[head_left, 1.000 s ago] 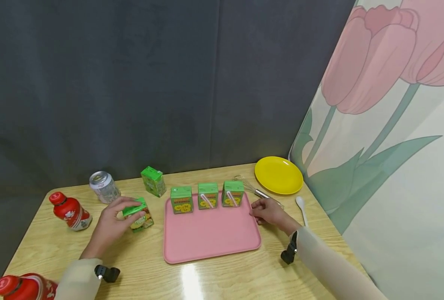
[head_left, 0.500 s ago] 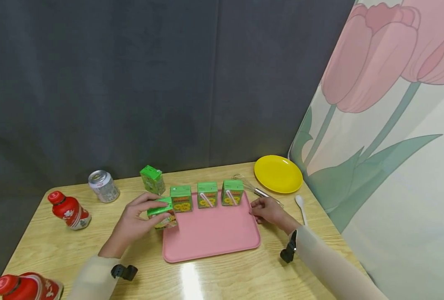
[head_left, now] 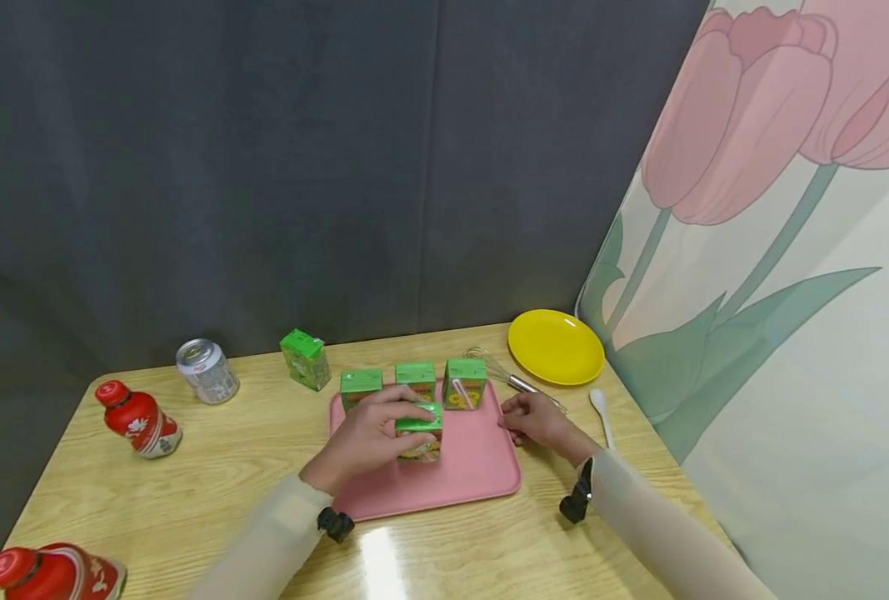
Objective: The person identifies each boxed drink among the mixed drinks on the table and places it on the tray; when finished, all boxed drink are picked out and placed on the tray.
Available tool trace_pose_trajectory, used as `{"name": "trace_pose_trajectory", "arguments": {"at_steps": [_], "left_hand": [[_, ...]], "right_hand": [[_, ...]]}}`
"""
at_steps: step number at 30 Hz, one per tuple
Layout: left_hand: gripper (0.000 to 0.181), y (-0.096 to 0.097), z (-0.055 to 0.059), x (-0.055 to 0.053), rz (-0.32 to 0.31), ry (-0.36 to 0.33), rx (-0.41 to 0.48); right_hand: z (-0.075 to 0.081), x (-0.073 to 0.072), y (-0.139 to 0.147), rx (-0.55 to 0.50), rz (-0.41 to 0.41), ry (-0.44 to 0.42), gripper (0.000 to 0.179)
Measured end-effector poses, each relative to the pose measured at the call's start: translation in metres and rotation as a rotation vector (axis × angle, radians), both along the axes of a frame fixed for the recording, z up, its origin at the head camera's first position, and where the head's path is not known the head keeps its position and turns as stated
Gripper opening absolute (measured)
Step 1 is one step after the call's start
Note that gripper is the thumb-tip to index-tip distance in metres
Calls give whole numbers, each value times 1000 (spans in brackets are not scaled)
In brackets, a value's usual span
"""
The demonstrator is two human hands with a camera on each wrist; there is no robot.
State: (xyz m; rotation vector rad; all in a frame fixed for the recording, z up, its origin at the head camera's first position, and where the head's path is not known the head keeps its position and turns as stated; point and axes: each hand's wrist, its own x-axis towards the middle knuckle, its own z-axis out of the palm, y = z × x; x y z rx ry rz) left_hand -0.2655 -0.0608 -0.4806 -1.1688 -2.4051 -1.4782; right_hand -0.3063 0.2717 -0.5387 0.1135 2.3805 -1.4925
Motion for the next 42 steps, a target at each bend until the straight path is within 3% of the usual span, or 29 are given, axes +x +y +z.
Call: {"name": "trace_pose_trajectory", "arguments": {"at_steps": [6,12,28,31,35,38,40,42], "left_hand": [[22,40,-12,-11,-9,-9,-76],[22,60,-14,-22,-15,15,-112],[24,62,-16,-28,-45,19,-189],[26,58,-10,-26,-54,48,-192],[23,42,8,-24,-26,177,-84],[18,19,25,-31,58,286,7],[17,-4,34,-39,139,313,25],[18,-32,39,-50,224,297,13]], "right_hand": [[-2,0,-3,-8,11,21,24],[0,-1,-6,-46,35,19,27],[4,-1,-5,-82,59,2,28],[2,-1,-3,-90,64,5,28],[-1,-1,0,-95,46,-3,27],[-3,-1,2,-93,32,-3,25],[-4,-1,3,-94,24,-5,24],[-5,-2,3,-93,26,-4,24]]}}
